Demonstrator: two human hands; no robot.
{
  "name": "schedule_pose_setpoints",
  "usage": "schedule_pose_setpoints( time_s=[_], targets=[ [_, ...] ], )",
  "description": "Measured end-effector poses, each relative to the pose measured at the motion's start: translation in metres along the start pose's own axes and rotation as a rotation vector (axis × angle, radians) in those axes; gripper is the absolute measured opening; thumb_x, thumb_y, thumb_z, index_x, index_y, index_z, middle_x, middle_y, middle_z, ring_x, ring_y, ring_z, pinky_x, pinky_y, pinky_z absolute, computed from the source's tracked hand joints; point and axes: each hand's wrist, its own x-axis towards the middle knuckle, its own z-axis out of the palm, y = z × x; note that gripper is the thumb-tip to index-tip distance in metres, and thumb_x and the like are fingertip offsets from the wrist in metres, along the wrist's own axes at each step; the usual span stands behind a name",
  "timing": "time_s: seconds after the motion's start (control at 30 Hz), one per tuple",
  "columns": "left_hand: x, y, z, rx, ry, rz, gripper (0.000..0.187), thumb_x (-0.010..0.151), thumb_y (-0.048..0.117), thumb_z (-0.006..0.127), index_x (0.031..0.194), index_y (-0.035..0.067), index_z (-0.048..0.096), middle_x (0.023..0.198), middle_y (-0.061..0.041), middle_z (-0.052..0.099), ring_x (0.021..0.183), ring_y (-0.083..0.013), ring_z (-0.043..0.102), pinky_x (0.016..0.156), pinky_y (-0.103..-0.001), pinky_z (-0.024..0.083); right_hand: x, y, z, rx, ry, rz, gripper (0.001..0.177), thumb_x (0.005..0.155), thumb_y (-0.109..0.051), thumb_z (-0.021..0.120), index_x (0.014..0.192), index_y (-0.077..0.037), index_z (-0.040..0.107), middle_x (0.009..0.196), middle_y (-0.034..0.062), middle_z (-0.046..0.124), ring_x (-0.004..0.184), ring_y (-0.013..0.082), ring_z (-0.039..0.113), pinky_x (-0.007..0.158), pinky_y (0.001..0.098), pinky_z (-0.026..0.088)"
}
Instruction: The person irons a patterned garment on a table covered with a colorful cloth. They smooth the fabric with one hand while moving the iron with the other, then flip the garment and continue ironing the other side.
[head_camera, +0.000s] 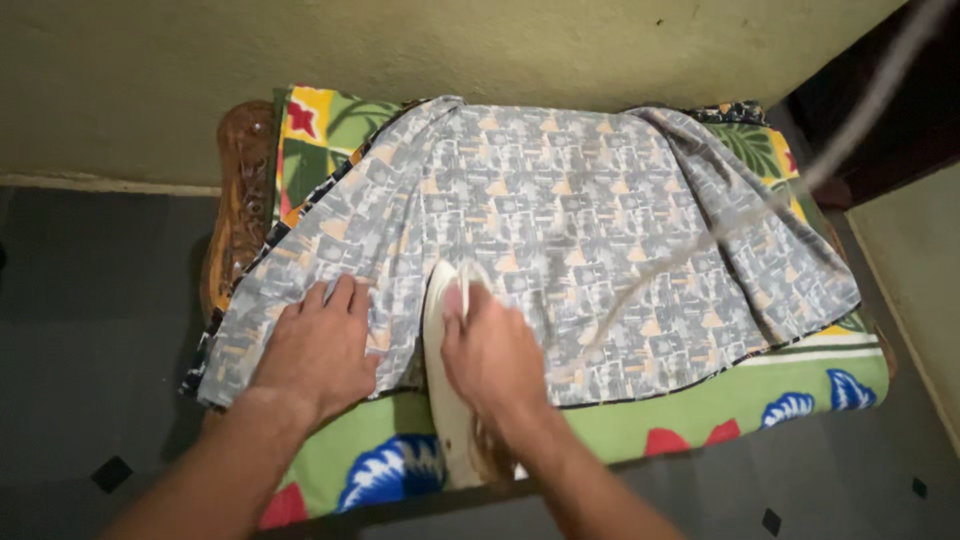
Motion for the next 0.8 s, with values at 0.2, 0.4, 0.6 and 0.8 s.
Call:
schedule_pose_setpoints(
  time_s=[0.2, 0.4, 0.6, 0.8],
  targets=[
    [0.001, 0.005, -0.011, 0.035, -0.021, -0.011, 0.081, 0.080, 0.039, 0.077, 0.145, 0.005, 0.044, 0.149, -0.013, 0.045, 0.134, -0.0325, 0.044, 0.104, -0.047, 0.044, -0.009, -0.001, -0.003, -0.086, -0.006, 0.011, 0.036, 0.099, -0.038, 0.053, 0.105, -0.005, 0.066, 0.080, 0.0293, 0.071, 0.081, 0.0516, 0.069, 0.075, 0.0602, 0.054],
    [0.003, 0.003, -0.014, 0.026, -0.045, -0.002, 0.082, 0.080, 0.042, 0.078, 0.146, 0.007, 0.044, 0.140, -0.009, 0.049, 0.133, -0.0302, 0.046, 0.106, -0.046, 0.044, 0.049, -0.003, -0.006, -0.064, -0.137, 0.108, 0.043, 0.106, -0.041, 0.041, 0.117, -0.006, 0.063, 0.081, 0.0239, 0.074, 0.075, 0.0412, 0.077, 0.071, 0.0516, 0.060],
    [0.004, 0.005, -0.019, -0.029, -0.024, -0.006, 0.079, 0.079, 0.040, 0.073, 0.143, 0.005, 0.045, 0.137, -0.014, 0.053, 0.126, -0.0328, 0.050, 0.104, -0.047, 0.043, 0.093, 0.020, -0.016, -0.094, 0.086, -0.069, 0.042, 0.100, -0.041, 0.052, 0.109, -0.006, 0.071, 0.089, 0.0252, 0.073, 0.088, 0.0470, 0.070, 0.081, 0.0565, 0.055],
    [0.021, 0.033, 0.002, 0.037, 0.247, 0.045, 0.045, 0.094, 0.022, 0.049, 0.134, 0.000, 0.051, 0.136, -0.018, 0.057, 0.132, -0.0311, 0.053, 0.114, -0.043, 0.041, 0.042, 0.063, -0.039, -0.125, 0.047, -0.022, 0.036, 0.099, -0.040, 0.055, 0.110, -0.009, 0.070, 0.087, 0.0260, 0.072, 0.088, 0.0490, 0.068, 0.079, 0.0588, 0.054]
  ],
)
